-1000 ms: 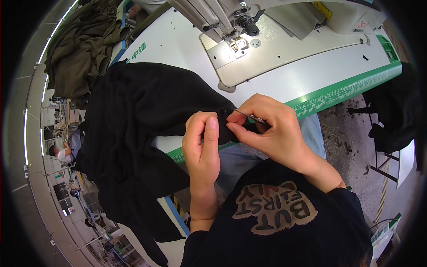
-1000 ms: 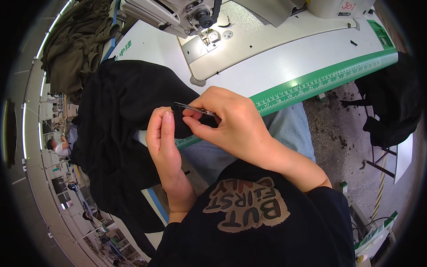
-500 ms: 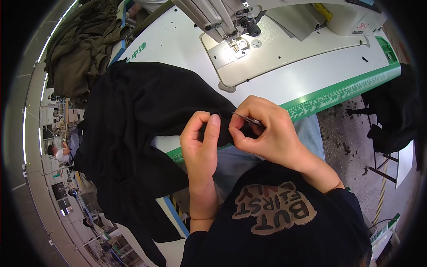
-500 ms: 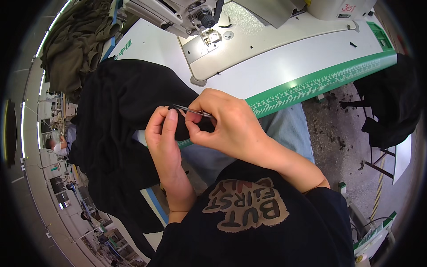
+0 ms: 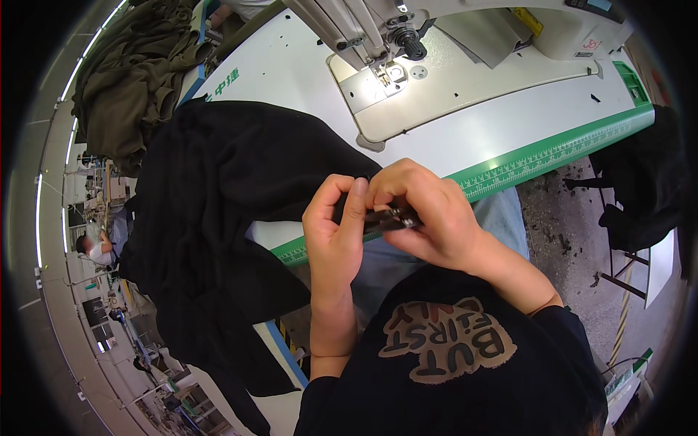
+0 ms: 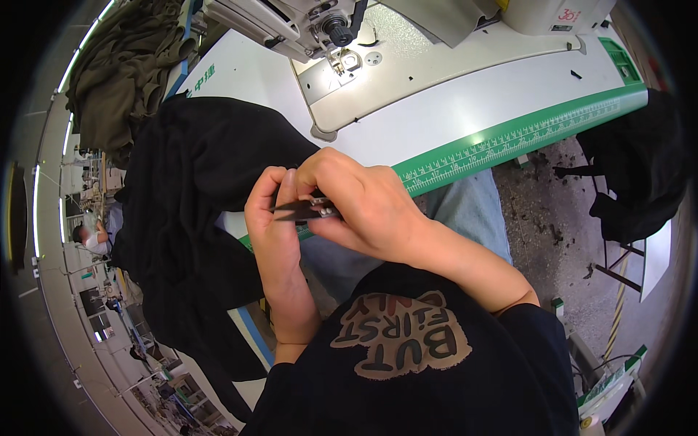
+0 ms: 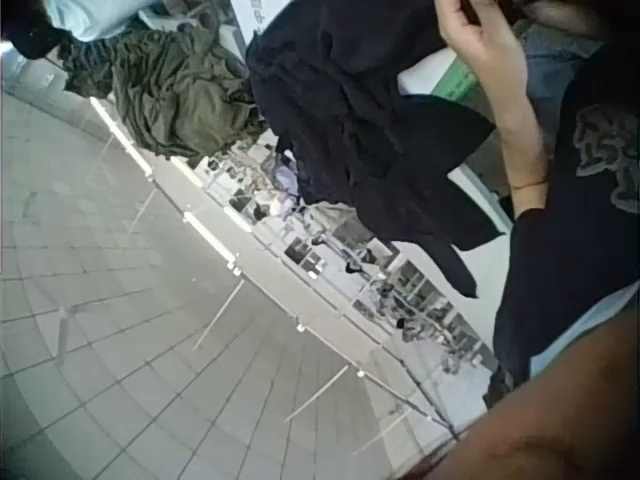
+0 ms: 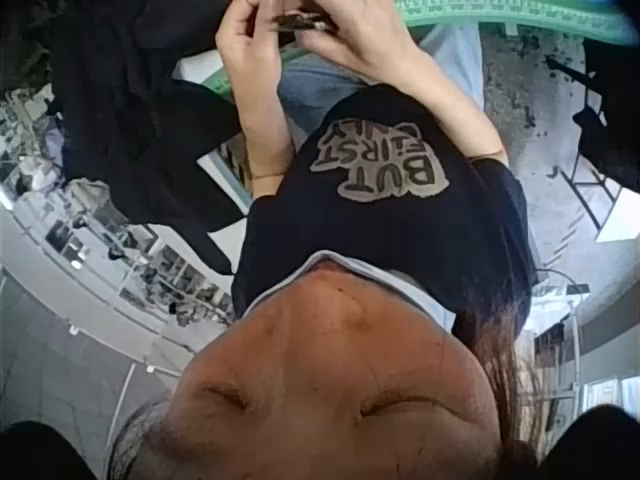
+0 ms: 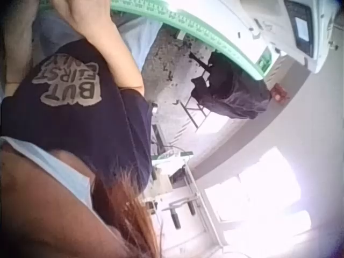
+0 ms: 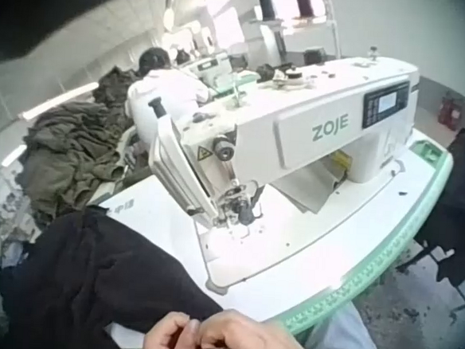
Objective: Trimming loose threads from a black garment using thread snips at a sewing workstation.
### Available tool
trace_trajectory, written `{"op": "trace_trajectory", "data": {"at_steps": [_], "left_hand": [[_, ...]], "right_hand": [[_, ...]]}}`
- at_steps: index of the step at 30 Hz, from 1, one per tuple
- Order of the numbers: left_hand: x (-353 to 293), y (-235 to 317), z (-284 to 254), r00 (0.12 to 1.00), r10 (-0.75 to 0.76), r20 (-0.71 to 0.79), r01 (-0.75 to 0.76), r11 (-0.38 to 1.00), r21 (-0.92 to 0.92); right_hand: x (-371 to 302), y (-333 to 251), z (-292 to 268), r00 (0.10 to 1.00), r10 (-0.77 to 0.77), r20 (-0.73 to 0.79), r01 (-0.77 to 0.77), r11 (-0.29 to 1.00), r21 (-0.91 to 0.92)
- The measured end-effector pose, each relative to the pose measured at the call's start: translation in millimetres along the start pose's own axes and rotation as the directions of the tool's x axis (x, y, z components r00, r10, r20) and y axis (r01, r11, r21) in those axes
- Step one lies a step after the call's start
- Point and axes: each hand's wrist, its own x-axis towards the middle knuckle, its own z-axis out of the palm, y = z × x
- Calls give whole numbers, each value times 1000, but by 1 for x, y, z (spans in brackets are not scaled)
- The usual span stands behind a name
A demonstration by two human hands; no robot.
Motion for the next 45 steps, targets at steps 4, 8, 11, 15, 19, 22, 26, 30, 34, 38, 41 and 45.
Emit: {"op": "trace_trajectory", "data": {"at_steps": [4, 8, 11, 15, 19, 22, 26, 30, 34, 38, 41, 45], "left_hand": [[8, 0, -2, 981, 95, -171, -97, 995, -5], [17, 11, -17, 968, 111, -225, -120, 992, -25], [13, 7, -17, 979, 65, -191, -75, 996, -45], [8, -4, -13, 992, 41, -123, -45, 998, -31], [3, -2, -8, 991, 79, -111, -78, 997, 16], [-1, 3, -7, 992, 66, -108, -63, 997, 38], [-5, 2, -11, 990, 26, -141, -32, 999, -44], [-6, 2, -14, 991, 134, -29, -134, 991, 5], [-10, 0, -12, 991, 131, -4, -129, 984, 121], [-10, -1, -11, 999, 43, -19, -42, 997, 65], [-10, -1, -13, 1000, 18, -10, -17, 998, 53], [-10, -4, -18, 999, 31, -6, -31, 998, 47]], "right_hand": [[-13, 2, 1, 988, 132, 84, -133, 991, -1], [-22, -11, -23, 876, 414, 248, -435, 900, 34], [-19, -14, -28, 861, 436, 262, -461, 886, 41], [-8, -16, -21, 968, 236, 81, -239, 971, 27], [3, -15, -6, 971, 234, -36, -233, 972, 41], [6, -15, -2, 936, 346, -62, -345, 938, 30], [8, -15, 1, 939, 334, -78, -337, 941, -30], [9, -14, 0, 941, 330, -72, -335, 940, -67], [12, -15, 1, 945, 313, -96, -320, 945, -62], [14, -15, -4, 869, 494, 1, -494, 868, 55], [12, -5, -6, 773, 620, 136, -615, 680, 399], [8, 5, -10, 625, 715, 313, -707, 349, 615]]}}
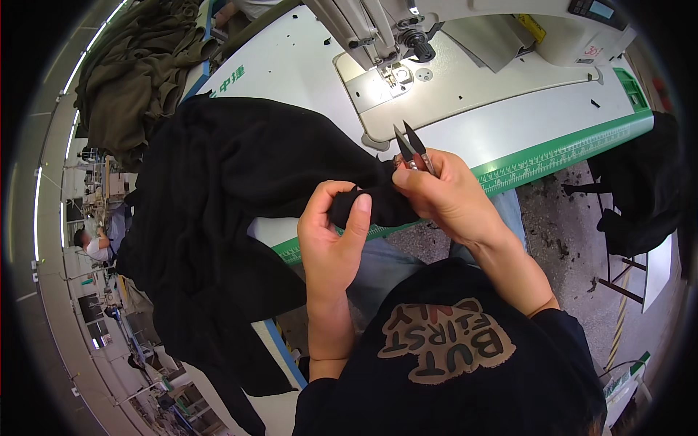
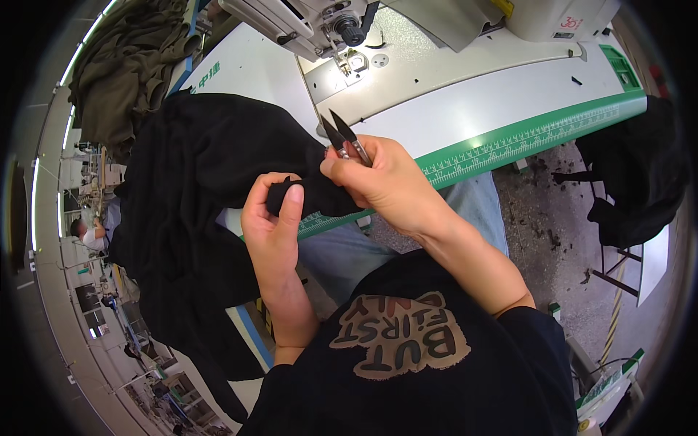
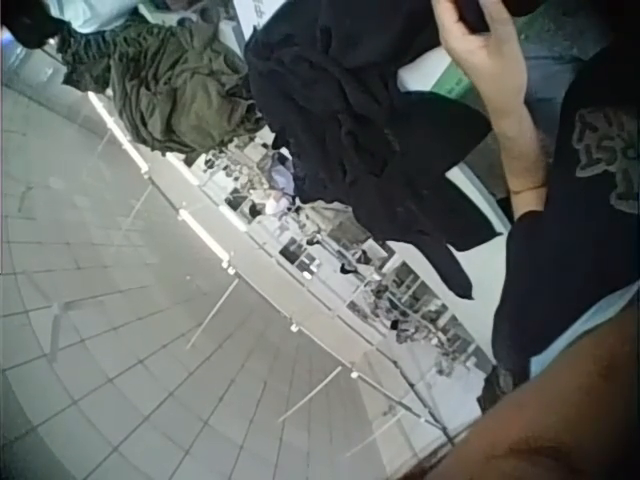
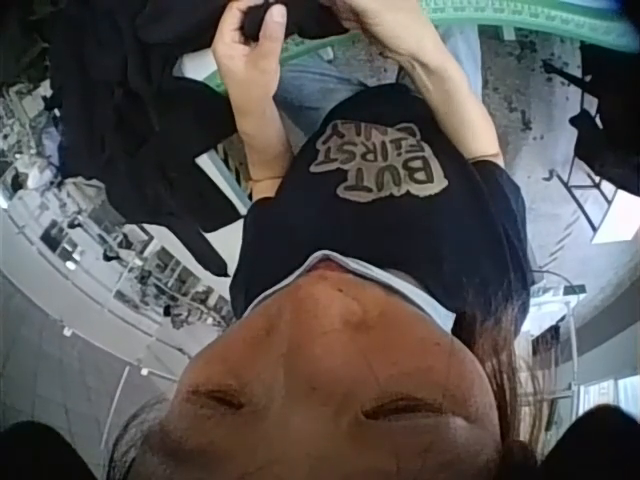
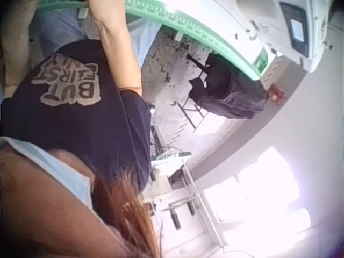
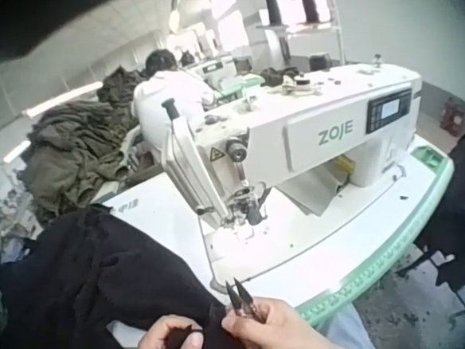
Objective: Trimming loose threads from a black garment using thread snips at a sewing workstation.
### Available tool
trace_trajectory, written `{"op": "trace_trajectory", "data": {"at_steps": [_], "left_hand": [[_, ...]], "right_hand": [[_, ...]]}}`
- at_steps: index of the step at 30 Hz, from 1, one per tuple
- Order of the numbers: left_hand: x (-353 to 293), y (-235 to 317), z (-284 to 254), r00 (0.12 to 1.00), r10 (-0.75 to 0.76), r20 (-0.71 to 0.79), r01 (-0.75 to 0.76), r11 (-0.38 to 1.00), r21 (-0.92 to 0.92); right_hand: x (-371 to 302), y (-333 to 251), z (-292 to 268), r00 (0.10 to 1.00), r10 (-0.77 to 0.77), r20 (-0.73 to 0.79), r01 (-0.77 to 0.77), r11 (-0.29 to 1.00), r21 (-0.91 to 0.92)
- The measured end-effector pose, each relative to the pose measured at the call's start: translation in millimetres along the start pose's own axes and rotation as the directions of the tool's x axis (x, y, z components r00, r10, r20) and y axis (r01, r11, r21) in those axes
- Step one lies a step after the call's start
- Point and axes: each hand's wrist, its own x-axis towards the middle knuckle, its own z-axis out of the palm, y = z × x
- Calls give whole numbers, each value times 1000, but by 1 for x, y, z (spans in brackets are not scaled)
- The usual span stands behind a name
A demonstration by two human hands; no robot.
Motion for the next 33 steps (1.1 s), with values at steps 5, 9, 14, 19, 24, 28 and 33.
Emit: {"op": "trace_trajectory", "data": {"at_steps": [5, 9, 14, 19, 24, 28, 33], "left_hand": [[0, 3, 2, 1000, -23, 16, 24, 999, -37], [1, 5, 1, 999, -35, 26, 36, 997, -66], [2, 4, 1, 998, -47, 29, 49, 996, -74], [3, 4, 1, 998, -54, 42, 58, 993, -107], [4, 4, 6, 998, -18, 57, 22, 997, -79], [5, 0, 2, 995, 13, 95, -11, 1000, -17], [8, -3, -2, 985, 14, 170, -25, 998, 61]], "right_hand": [[1, 5, -5, 988, 78, 132, -117, 936, 331], [-3, 1, -5, 990, 57, 132, -76, 987, 145], [-5, -1, 2, 994, -110, -26, 101, 967, -235], [-10, -2, 2, 985, -174, -18, 161, 942, -295], [-7, 3, 2, 968, -250, 2, 231, 893, -387], [-8, -7, 3, 978, -206, 35, 203, 902, -381], [-6, -9, 1, 941, -326, 90, 334, 861, -384]]}}
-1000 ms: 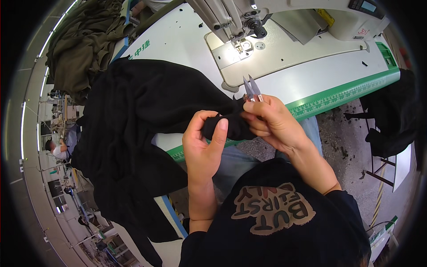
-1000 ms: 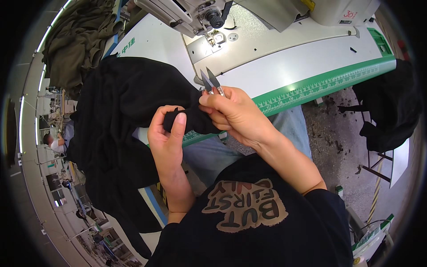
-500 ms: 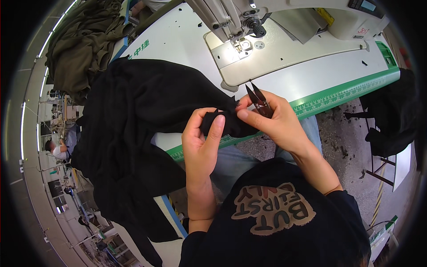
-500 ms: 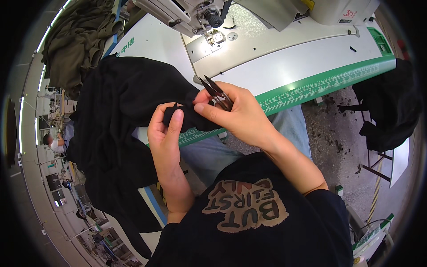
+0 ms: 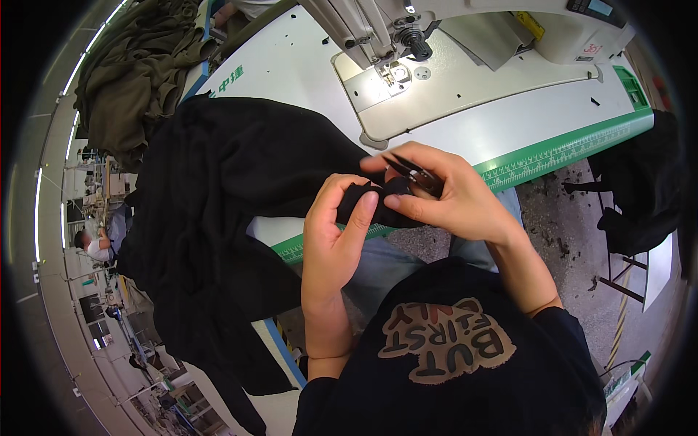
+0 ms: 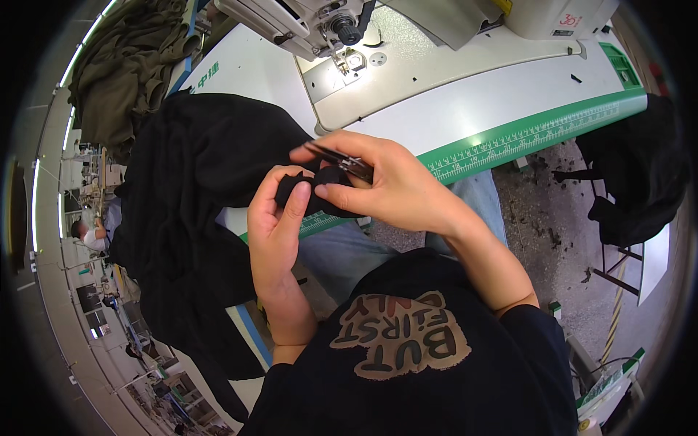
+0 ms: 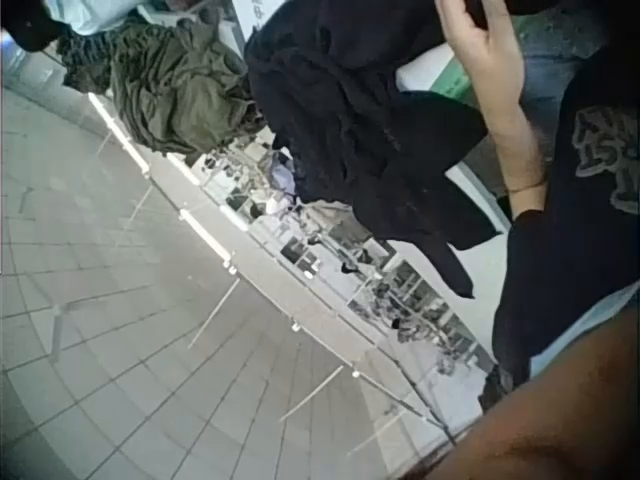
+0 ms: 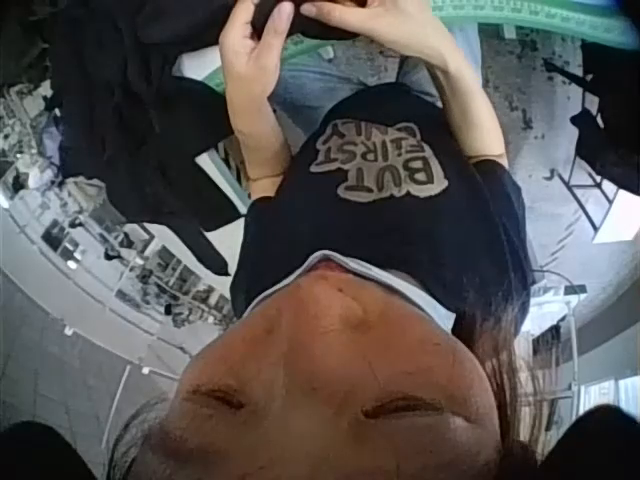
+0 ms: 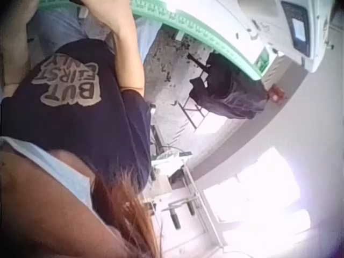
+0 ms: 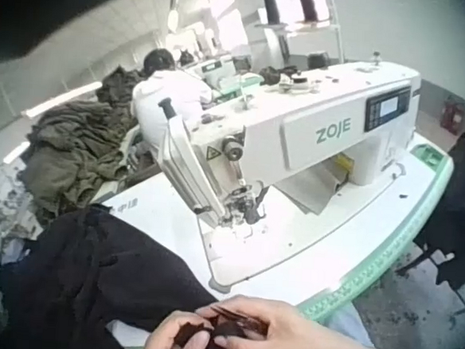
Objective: Trimming loose threads from a black garment using thread snips at a sewing workstation.
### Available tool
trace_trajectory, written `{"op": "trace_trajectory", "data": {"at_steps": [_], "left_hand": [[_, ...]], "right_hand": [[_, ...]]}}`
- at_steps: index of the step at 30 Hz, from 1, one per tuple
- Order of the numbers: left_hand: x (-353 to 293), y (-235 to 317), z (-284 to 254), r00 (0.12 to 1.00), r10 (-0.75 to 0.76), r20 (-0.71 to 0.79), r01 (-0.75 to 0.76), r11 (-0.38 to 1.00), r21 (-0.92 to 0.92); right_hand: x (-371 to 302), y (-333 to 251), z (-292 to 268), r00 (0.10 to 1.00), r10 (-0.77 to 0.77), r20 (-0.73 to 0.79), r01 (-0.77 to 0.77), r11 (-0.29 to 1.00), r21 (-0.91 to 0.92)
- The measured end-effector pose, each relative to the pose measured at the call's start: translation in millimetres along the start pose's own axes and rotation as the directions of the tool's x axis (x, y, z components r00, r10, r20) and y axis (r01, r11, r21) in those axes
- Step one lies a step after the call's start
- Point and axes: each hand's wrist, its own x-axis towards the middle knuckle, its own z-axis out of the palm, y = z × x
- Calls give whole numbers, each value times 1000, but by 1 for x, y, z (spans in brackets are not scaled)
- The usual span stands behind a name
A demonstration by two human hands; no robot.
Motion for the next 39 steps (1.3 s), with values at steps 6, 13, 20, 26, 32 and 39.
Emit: {"op": "trace_trajectory", "data": {"at_steps": [6, 13, 20, 26, 32, 39], "left_hand": [[-3, 4, 10, 988, -27, -150, 8, 992, -128], [-2, -9, 14, 985, 66, -161, -59, 997, 53], [1, -5, 23, 947, 175, -271, -151, 983, 107], [-23, -8, 42, 753, 639, -158, -338, 581, 740], [-22, -5, 41, 803, 587, -101, -287, 530, 798], [-26, 15, 33, 795, 605, -36, -324, 475, 819]], "right_hand": [[4, -9, -22, 974, 111, 199, -94, 991, -94], [1, -8, -29, 982, 100, 158, -77, 987, -142], [1, -15, -35, 987, 76, 140, -45, 976, -213], [0, -12, -28, 973, 181, 140, -186, 982, 23], [-1, -9, -24, 967, 233, 99, -244, 963, 113], [-6, -12, -23, 996, 75, -53, -66, 987, 144]]}}
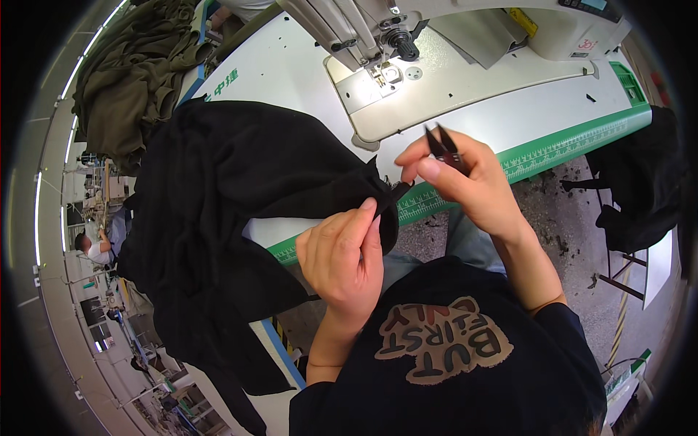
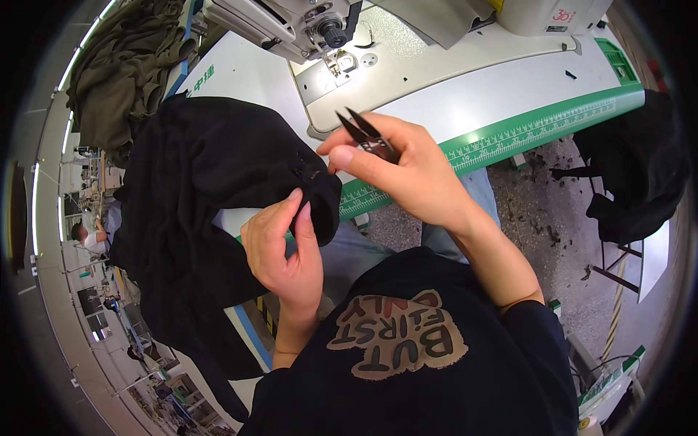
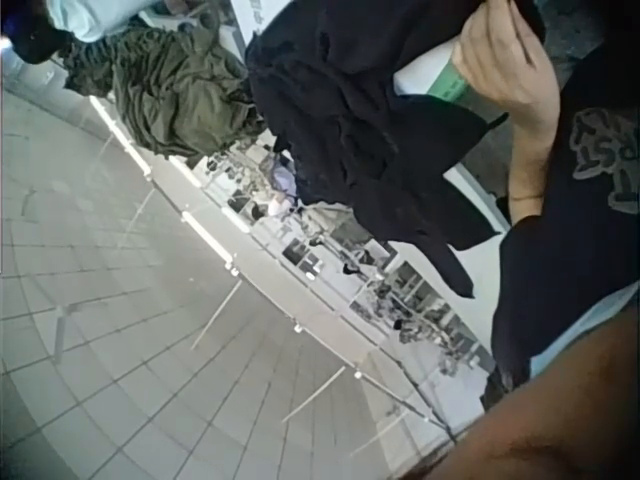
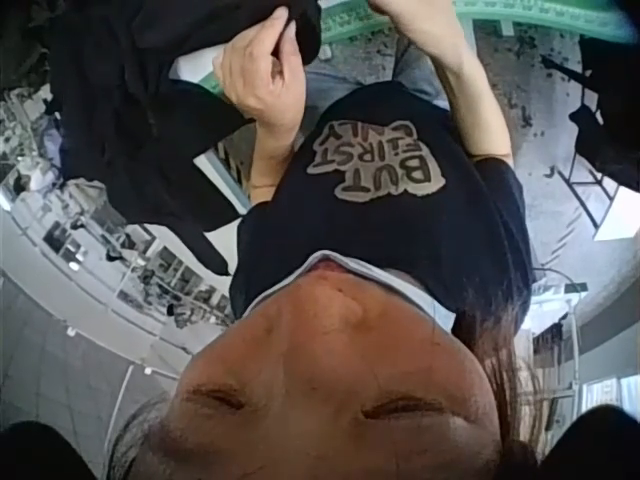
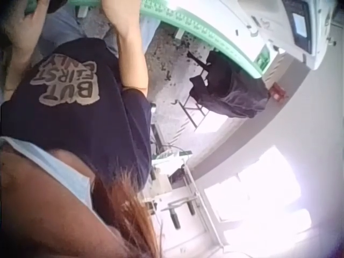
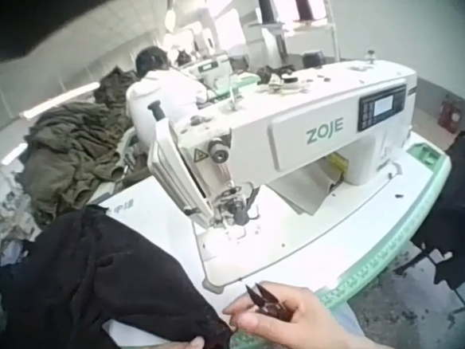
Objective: Trimming loose threads from a black garment using thread snips at a sewing workstation.
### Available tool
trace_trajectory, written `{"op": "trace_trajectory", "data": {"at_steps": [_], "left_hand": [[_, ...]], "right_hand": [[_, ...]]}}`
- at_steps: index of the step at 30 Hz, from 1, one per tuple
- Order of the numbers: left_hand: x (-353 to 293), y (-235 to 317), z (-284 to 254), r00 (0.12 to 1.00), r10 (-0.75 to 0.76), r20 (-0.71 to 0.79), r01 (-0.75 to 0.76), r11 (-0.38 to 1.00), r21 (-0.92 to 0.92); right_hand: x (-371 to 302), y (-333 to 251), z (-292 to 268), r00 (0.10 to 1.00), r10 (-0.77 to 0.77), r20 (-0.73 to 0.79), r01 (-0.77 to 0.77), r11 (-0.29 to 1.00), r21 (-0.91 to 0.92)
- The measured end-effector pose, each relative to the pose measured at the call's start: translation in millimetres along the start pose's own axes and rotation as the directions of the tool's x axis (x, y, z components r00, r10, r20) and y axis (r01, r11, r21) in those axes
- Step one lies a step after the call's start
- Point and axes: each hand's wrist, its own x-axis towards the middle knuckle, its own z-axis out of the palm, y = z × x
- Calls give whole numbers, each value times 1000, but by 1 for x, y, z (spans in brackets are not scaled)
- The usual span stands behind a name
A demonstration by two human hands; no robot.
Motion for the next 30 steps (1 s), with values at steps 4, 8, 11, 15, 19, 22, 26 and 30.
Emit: {"op": "trace_trajectory", "data": {"at_steps": [4, 8, 11, 15, 19, 22, 26, 30], "left_hand": [[2, 1, -4, 1000, 8, 17, -9, 1000, 15], [5, 3, -5, 999, 51, 1, -51, 998, 47], [5, 3, -12, 998, 64, 9, -65, 996, 56], [2, 3, -15, 998, 60, -21, -59, 997, 45], [2, 6, -18, 999, 25, -23, -23, 998, 54], [4, 8, -20, 1000, -12, 16, 12, 999, 38], [3, 7, -22, 990, -93, 107, 99, 994, -52], [2, 2, -24, 954, -220, 204, 264, 938, -226]], "right_hand": [[-5, -6, -7, 911, -360, 203, 407, 863, -300], [0, -2, -1, 828, -484, 283, 560, 748, -356], [3, -1, -5, 837, -444, 319, 541, 757, -367], [5, 3, -6, 819, -456, 350, 566, 744, -355], [4, 6, -4, 802, -484, 350, 591, 730, -343], [2, 6, -4, 796, -492, 352, 598, 725, -341], [1, 3, -2, 790, -486, 372, 607, 701, -374], [2, 0, 2, 824, -424, 375, 559, 711, -426]]}}
